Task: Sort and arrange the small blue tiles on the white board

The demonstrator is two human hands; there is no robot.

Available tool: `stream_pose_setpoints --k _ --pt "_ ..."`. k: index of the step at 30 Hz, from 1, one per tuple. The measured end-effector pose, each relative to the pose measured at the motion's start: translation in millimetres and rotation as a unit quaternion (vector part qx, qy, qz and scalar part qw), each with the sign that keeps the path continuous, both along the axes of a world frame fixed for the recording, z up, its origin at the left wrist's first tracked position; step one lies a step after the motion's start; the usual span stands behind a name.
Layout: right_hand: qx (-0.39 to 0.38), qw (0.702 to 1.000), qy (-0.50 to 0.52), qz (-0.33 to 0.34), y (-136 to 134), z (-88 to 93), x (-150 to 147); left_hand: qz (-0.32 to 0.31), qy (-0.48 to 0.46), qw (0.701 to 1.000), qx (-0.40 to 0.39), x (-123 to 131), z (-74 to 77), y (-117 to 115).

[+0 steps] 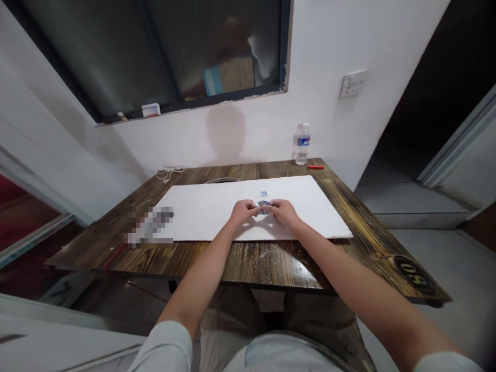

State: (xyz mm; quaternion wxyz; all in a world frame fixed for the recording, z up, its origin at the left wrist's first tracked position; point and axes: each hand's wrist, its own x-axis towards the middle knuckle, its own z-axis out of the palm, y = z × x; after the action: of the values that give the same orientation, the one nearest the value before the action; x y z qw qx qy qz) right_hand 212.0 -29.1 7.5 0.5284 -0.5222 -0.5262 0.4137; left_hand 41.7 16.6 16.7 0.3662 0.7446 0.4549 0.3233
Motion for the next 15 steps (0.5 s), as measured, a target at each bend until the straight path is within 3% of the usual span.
stream_pose_setpoints --k 3,7,9,12,15 --pt "0.006 1.0 0.011 -0.011 0 3.1 2 0.05 -0.057 0.997 -0.004 1 -7.0 7" --pt "-0.001 0.999 0.029 -0.018 -2 6.8 4 0.211 -0.116 0.971 0.005 -10 -13.6 21" --pt "-0.003 0.999 0.032 -0.021 -3 7.2 4 0.254 -0.125 0.959 0.026 -19 -15.2 29" --pt "-0.004 0.999 0.032 -0.02 -3 6.9 3 0.262 -0.092 0.96 0.045 -29 -17.7 34" --pt "-0.005 0.999 0.031 -0.018 -3 6.8 3 0.218 0.031 0.973 0.063 -30 -20.9 31"
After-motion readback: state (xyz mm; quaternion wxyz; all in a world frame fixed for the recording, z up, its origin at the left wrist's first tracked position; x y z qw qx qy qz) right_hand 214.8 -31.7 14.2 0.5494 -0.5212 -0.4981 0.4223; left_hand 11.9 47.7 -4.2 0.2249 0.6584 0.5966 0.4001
